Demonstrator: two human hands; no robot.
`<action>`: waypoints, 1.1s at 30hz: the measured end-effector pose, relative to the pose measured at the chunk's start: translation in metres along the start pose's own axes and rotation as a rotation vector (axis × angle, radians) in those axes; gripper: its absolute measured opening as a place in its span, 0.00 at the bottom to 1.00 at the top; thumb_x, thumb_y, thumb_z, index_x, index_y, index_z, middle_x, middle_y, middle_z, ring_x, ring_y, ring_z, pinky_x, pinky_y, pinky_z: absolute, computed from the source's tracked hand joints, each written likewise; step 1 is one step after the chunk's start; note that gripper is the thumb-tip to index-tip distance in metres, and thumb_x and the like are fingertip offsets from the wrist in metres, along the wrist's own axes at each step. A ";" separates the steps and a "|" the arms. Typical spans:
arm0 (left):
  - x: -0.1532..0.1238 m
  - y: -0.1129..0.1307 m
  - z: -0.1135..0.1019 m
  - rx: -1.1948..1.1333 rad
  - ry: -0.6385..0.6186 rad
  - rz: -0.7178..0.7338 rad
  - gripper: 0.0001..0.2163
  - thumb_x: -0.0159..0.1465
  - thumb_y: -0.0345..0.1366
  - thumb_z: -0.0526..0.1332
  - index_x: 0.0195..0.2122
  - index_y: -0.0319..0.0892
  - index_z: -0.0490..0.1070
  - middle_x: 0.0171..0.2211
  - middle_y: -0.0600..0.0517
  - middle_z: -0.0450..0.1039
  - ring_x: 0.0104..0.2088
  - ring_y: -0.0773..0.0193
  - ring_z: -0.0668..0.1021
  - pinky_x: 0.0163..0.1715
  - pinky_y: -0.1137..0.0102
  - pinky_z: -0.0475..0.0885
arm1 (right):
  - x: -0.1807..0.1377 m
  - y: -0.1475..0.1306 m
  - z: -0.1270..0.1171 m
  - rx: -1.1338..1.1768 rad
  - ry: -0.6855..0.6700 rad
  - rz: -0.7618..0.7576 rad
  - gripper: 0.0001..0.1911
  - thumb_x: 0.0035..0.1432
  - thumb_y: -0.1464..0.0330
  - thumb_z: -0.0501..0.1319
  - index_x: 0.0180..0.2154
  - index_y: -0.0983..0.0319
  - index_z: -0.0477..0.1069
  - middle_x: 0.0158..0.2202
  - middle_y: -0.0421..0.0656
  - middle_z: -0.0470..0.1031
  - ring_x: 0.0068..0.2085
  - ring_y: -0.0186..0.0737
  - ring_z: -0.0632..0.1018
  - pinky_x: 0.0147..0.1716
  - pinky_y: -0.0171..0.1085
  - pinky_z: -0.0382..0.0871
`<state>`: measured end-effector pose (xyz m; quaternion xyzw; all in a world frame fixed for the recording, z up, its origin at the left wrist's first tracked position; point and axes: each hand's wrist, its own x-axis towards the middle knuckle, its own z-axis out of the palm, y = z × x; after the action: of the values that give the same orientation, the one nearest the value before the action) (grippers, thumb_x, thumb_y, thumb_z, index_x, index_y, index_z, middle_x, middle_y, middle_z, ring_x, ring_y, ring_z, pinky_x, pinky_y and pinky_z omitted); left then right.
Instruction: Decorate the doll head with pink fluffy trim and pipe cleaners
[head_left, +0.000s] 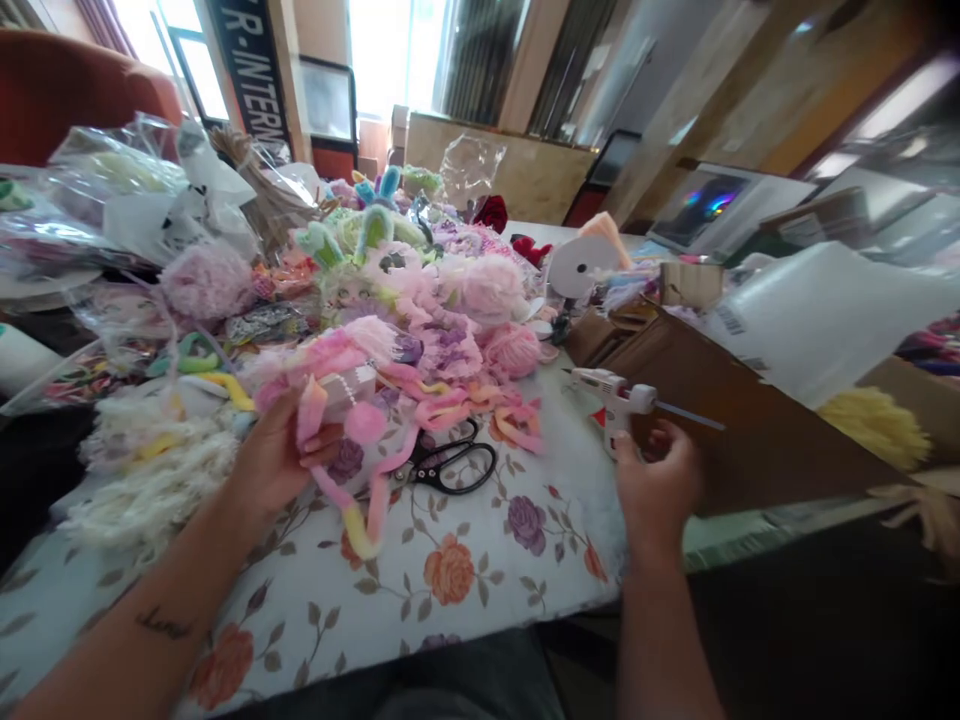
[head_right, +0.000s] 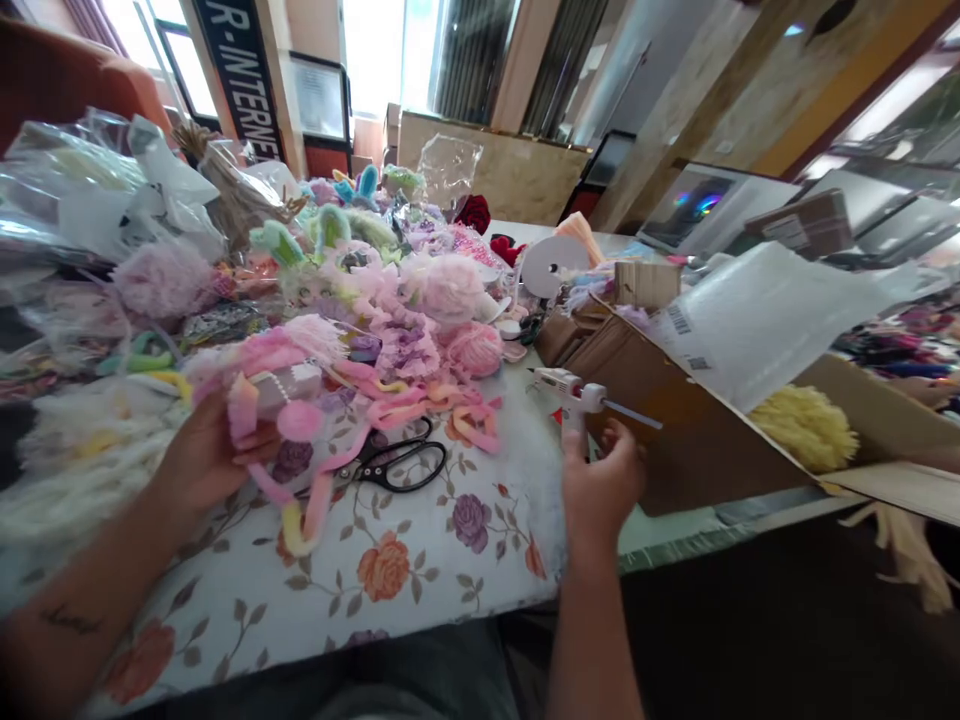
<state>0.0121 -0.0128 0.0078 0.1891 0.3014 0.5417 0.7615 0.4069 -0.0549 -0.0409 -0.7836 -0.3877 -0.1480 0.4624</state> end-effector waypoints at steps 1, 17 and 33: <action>0.001 0.000 -0.002 -0.008 -0.005 -0.008 0.14 0.62 0.36 0.63 0.21 0.40 0.63 0.14 0.58 0.61 0.13 0.74 0.64 0.10 0.82 0.56 | 0.008 0.008 0.000 -0.008 -0.061 0.039 0.29 0.46 0.55 0.64 0.46 0.68 0.73 0.40 0.56 0.77 0.38 0.55 0.77 0.39 0.52 0.70; 0.013 -0.008 -0.012 -0.011 -0.041 -0.017 0.19 0.47 0.41 0.75 0.21 0.38 0.64 0.14 0.59 0.62 0.12 0.76 0.61 0.08 0.82 0.55 | -0.038 -0.097 -0.023 0.710 -0.549 0.315 0.11 0.50 0.65 0.66 0.36 0.64 0.77 0.20 0.40 0.74 0.17 0.35 0.70 0.16 0.34 0.62; 0.013 -0.010 -0.014 0.034 -0.019 -0.002 0.17 0.49 0.37 0.74 0.23 0.38 0.64 0.15 0.58 0.61 0.15 0.76 0.62 0.11 0.81 0.54 | -0.141 -0.172 -0.035 0.839 -1.276 0.549 0.20 0.50 0.56 0.66 0.39 0.65 0.75 0.17 0.38 0.69 0.14 0.27 0.62 0.08 0.25 0.50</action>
<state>0.0127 -0.0044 -0.0125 0.2067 0.3035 0.5339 0.7617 0.1904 -0.1038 -0.0007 -0.5454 -0.3939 0.6039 0.4274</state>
